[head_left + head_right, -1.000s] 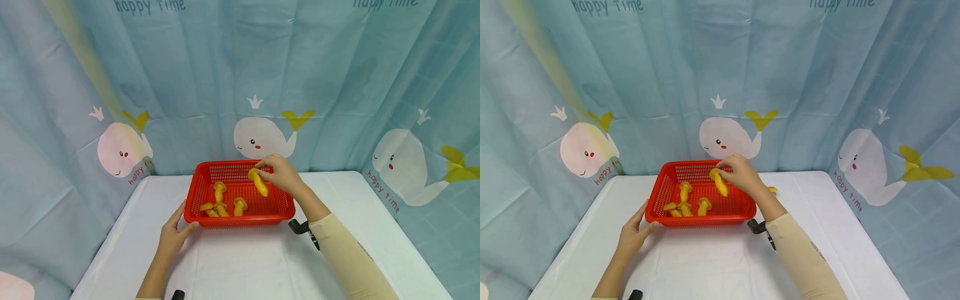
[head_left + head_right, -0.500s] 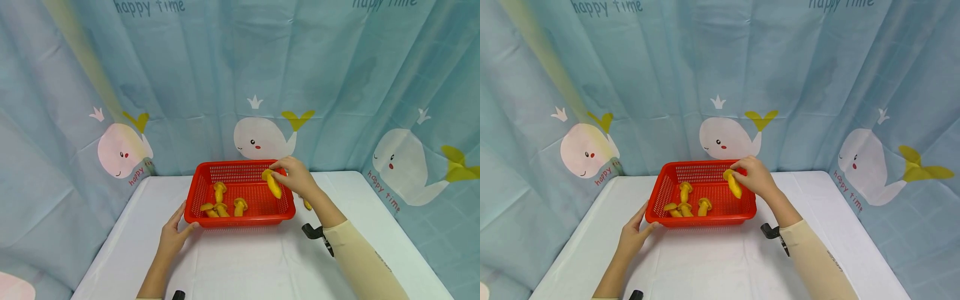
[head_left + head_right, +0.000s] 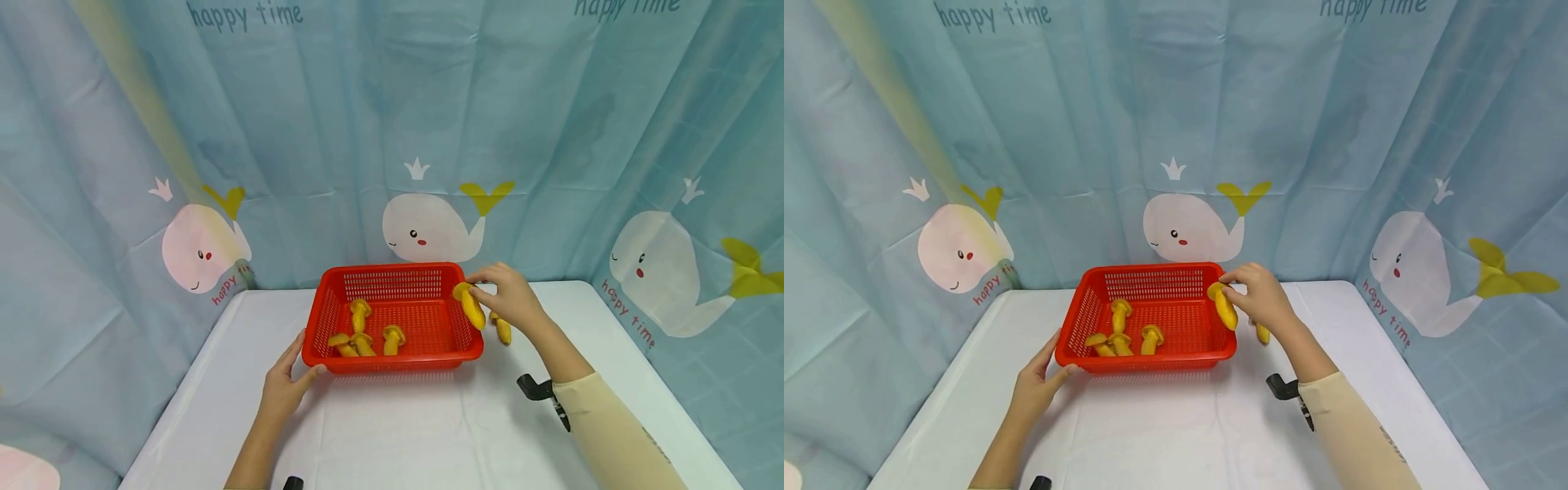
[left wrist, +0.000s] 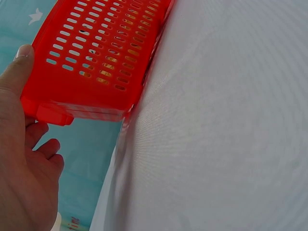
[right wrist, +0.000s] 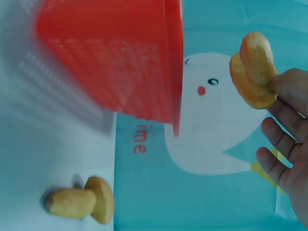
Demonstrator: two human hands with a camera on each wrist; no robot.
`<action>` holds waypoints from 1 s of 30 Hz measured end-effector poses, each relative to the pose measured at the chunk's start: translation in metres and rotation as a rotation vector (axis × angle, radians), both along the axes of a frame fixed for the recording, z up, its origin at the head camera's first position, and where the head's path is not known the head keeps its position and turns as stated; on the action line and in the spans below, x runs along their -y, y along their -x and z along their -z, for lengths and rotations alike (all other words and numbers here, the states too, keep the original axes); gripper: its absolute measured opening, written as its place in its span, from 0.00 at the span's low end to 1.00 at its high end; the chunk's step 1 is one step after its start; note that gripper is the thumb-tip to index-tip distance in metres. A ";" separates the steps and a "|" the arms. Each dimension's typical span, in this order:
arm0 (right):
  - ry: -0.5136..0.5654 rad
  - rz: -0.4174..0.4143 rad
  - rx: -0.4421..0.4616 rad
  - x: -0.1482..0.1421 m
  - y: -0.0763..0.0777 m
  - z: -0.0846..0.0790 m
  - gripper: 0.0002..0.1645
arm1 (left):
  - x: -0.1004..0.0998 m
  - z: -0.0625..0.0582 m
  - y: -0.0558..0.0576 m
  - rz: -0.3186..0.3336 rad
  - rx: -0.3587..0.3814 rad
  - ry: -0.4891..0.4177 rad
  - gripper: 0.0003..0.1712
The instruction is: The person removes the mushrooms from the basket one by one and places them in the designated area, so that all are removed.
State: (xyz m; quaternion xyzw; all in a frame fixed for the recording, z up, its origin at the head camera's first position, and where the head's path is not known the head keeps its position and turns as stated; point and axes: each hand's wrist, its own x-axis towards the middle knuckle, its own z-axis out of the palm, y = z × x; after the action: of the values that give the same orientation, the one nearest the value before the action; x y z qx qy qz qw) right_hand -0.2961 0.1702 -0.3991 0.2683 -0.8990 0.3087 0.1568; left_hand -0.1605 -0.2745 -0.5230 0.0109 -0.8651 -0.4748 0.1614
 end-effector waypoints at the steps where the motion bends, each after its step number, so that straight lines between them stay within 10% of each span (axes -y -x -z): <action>1: 0.001 0.004 -0.001 -0.003 0.000 0.001 0.11 | 0.000 0.000 0.000 0.000 -0.001 0.001 0.48; 30: 0.001 0.179 -0.024 -0.070 0.015 0.030 0.12 | 0.001 0.002 0.000 0.006 0.002 -0.002 0.49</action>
State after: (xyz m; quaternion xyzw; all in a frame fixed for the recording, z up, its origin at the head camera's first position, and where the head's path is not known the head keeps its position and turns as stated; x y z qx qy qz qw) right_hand -0.3108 0.2398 -0.4287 0.1905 -0.9172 0.2907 0.1946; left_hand -0.1606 -0.2753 -0.5248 0.0090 -0.8649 -0.4760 0.1590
